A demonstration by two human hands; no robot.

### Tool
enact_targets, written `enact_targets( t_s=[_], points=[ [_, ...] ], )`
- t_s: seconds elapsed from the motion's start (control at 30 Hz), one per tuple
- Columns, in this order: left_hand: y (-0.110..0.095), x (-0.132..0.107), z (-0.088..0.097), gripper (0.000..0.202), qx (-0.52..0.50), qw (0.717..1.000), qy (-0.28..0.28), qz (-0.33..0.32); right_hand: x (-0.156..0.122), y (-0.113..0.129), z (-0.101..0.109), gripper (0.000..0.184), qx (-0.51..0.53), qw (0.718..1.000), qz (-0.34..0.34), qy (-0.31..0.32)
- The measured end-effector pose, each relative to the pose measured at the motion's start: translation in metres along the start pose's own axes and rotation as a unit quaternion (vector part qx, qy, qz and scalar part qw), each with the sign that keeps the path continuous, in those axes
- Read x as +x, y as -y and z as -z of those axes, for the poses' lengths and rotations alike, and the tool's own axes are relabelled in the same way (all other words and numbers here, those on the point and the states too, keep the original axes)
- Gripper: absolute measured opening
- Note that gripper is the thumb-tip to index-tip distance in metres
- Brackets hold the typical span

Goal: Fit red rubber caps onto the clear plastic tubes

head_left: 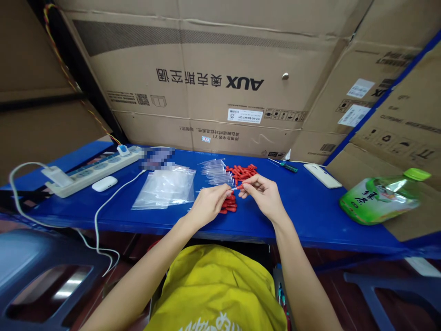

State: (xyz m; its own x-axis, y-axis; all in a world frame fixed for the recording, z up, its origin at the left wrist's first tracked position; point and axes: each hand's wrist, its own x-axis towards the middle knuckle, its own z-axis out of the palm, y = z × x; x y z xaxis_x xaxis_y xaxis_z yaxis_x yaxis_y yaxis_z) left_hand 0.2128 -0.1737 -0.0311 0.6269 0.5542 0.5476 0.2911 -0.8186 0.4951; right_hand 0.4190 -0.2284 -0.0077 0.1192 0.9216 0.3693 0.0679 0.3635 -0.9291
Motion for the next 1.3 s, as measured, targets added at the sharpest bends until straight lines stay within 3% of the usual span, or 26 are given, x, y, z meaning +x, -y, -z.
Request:
enact_targets(
  t_s=[0.43,0.73,0.87,1.3],
  points=[
    [-0.003,0.001,0.0,0.03,-0.008,1.0,0.008,-0.005,-0.001,-0.003,-0.001,0.038,-0.003,1.0,0.003,0.004],
    [-0.007,0.002,0.001,0.028,0.028,0.998,-0.056,0.001,0.002,0.0,-0.008,0.035,0.012,1.0,0.012,0.014],
    [-0.008,0.002,0.001,0.026,0.05,0.995,-0.084,0.011,0.004,-0.001,-0.003,0.035,-0.001,1.0,0.01,-0.01],
    [-0.003,0.002,0.001,0.033,0.044,0.998,-0.045,-0.025,0.003,0.0,0.002,0.029,-0.008,1.0,0.012,-0.001]
  ],
)
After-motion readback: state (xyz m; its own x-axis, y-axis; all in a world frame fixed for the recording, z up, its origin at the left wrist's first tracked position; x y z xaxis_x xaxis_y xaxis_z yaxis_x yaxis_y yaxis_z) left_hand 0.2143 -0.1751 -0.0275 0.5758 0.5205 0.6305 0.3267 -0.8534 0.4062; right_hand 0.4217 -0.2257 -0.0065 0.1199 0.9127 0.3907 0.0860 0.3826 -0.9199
